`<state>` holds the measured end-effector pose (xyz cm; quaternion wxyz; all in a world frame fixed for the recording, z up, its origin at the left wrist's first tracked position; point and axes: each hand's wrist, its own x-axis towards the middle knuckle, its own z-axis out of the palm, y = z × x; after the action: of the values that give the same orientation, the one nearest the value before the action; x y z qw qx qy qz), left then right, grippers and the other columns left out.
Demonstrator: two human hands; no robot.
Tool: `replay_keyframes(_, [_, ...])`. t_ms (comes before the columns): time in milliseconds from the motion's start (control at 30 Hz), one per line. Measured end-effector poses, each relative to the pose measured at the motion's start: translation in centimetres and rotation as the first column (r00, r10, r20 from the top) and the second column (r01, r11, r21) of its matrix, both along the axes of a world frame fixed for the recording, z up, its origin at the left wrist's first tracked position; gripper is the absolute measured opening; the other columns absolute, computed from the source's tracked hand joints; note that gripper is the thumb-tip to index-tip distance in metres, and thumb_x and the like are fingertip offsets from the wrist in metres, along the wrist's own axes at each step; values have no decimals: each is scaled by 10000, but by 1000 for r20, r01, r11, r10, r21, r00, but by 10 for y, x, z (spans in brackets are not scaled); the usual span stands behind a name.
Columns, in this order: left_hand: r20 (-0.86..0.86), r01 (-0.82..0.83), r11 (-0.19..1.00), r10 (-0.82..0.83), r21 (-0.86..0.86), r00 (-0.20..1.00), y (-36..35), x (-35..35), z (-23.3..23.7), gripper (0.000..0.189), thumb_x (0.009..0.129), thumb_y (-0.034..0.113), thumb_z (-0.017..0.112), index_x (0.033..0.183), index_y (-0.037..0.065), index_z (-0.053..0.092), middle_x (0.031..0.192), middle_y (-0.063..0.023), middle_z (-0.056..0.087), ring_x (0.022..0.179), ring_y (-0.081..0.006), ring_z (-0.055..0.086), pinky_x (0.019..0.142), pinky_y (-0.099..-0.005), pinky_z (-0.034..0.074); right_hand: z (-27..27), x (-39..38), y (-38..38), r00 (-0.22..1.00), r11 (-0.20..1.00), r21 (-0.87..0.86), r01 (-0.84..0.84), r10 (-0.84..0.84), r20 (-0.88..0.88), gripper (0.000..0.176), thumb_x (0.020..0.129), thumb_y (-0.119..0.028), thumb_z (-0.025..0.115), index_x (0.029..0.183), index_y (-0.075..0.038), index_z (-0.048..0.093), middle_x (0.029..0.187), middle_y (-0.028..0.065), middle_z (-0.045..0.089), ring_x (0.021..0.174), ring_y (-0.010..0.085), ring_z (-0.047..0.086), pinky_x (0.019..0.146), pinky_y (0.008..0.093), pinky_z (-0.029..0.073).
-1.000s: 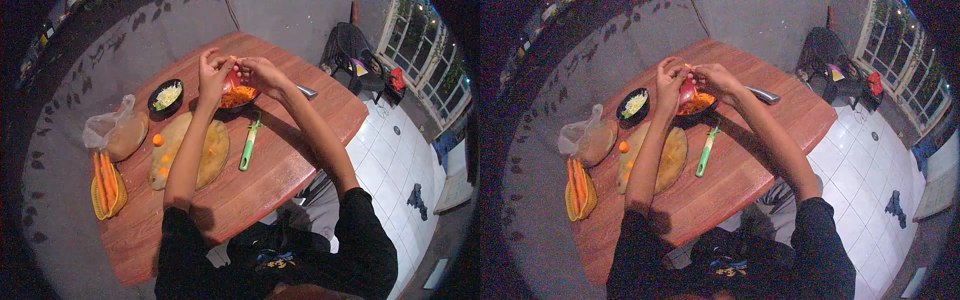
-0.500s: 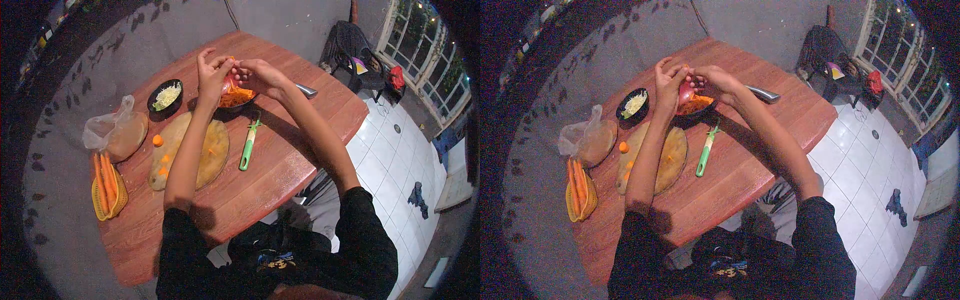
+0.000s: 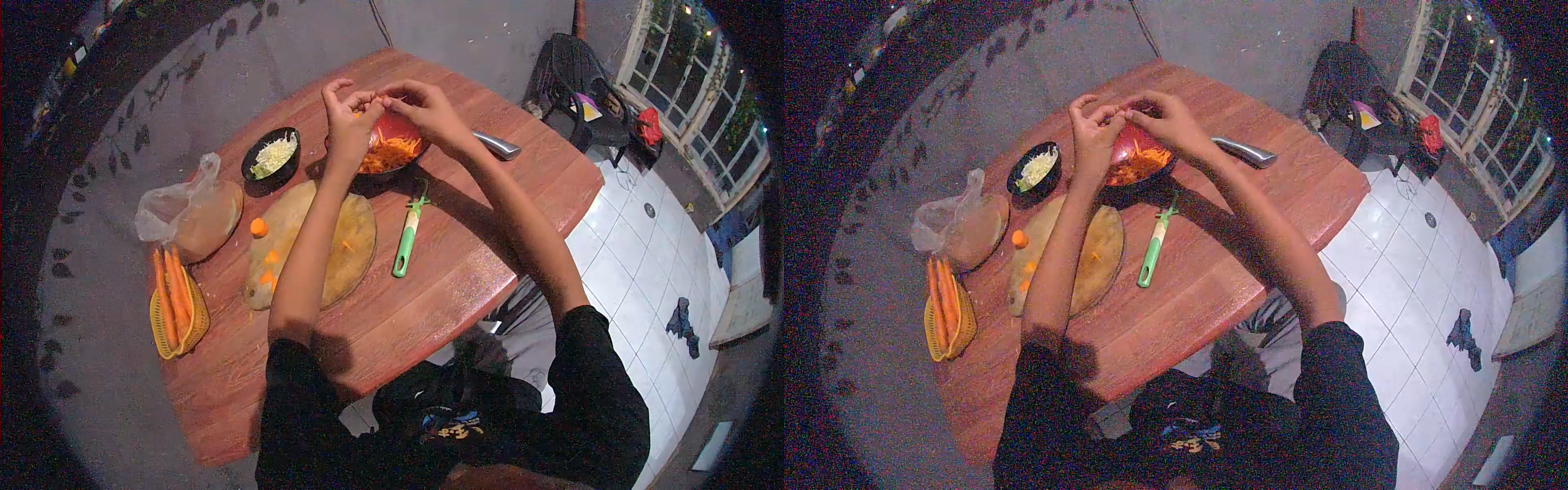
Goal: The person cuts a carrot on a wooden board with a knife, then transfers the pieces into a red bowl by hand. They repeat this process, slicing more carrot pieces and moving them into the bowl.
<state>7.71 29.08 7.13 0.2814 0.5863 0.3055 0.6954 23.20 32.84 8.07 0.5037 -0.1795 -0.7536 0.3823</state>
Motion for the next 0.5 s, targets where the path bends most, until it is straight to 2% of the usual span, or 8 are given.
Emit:
replay_keyframes(167, [40,53,999,-53,-7,998,0,2,-1,540,863,17,673,1243,62,292,930,-82,638,831,-109,582,763,-238,469,3,6,-1,992,994,-61,94,-89,88,248,923,-151,657,1115,7,651,1010,68,685,932,131,628,831,269,511])
replay_keyframes(233, [51,52,999,-52,-12,997,0,3,0,540,865,32,681,1241,60,294,927,-86,642,825,-111,585,759,-236,470,2,7,2,999,988,-151,19,-26,-39,216,909,-133,674,1073,7,654,998,66,685,919,126,631,813,262,511])
replay_keyframes(333, [-7,-12,1000,12,-6,1000,5,-2,-4,529,867,59,688,1233,61,308,901,-74,653,796,-102,579,737,-231,462,3,6,1,993,983,-161,87,-98,-63,217,897,-118,687,1065,8,636,985,68,684,899,121,634,793,254,511])
replay_keyframes(400, [-108,-150,988,146,-37,983,5,-5,-7,475,876,97,685,1214,55,354,871,-56,660,771,-92,569,705,-234,455,-2,7,7,991,985,-157,70,-87,-105,230,897,-123,687,1075,9,625,984,65,685,895,114,633,782,249,508])
replay_keyframes(433, [-108,-150,988,145,-37,983,5,-6,-8,475,876,97,685,1214,55,354,871,-56,660,771,-92,569,705,-234,455,-5,7,10,986,987,-151,53,-76,-146,244,897,-127,688,1085,9,614,984,62,686,892,107,632,770,244,505])
replay_keyframes(500, [-241,-274,959,250,-74,938,6,-8,-10,436,881,137,686,1199,51,399,865,-43,665,741,-81,559,676,-236,449,-1,8,6,987,978,-199,63,-90,-130,246,896,-131,689,1087,2,610,973,52,683,894,101,630,759,240,499])
